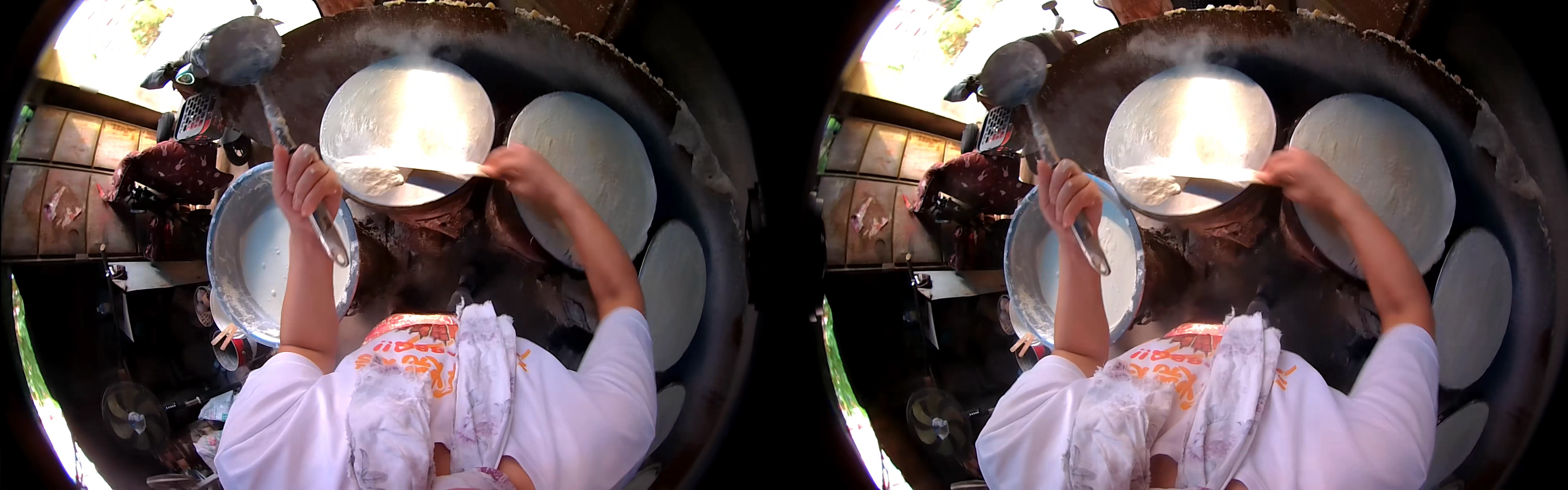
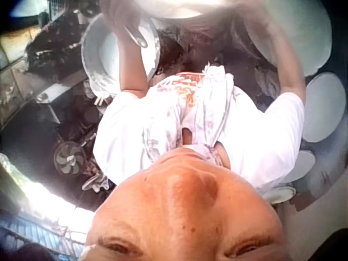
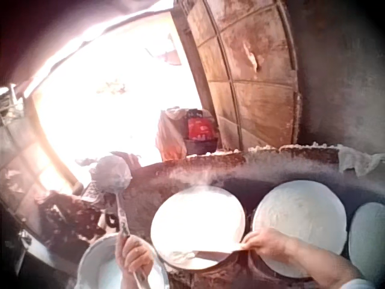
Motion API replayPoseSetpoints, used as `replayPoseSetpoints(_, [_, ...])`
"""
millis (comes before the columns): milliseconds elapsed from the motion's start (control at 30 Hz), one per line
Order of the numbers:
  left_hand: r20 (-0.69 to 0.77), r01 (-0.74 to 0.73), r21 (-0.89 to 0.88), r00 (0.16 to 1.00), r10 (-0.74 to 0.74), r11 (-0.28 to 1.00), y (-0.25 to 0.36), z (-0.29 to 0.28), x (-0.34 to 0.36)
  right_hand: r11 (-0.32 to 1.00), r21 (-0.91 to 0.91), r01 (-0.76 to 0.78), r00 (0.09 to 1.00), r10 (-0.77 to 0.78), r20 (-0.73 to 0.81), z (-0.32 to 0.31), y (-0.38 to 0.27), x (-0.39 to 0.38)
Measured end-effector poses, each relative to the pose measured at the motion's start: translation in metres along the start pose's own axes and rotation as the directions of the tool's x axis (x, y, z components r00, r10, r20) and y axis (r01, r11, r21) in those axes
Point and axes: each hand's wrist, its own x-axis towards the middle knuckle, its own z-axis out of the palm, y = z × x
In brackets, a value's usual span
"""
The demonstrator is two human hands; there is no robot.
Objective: The person prepares thin spring roll wrappers by spreading batter onto multiple hot plates with a ladle and a wooden stick, then peeling off the cooked wrappers by hand and cleaning the plates with a cloth.
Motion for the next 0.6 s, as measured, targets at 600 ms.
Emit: replayPoseSetpoints(600, [0.104,-0.109,0.749,0.994,0.046,0.653,0.152,0.102,-0.156,-0.1,0.989,0.107,0.369,0.928,0.054,0.324,-0.263,0.099])
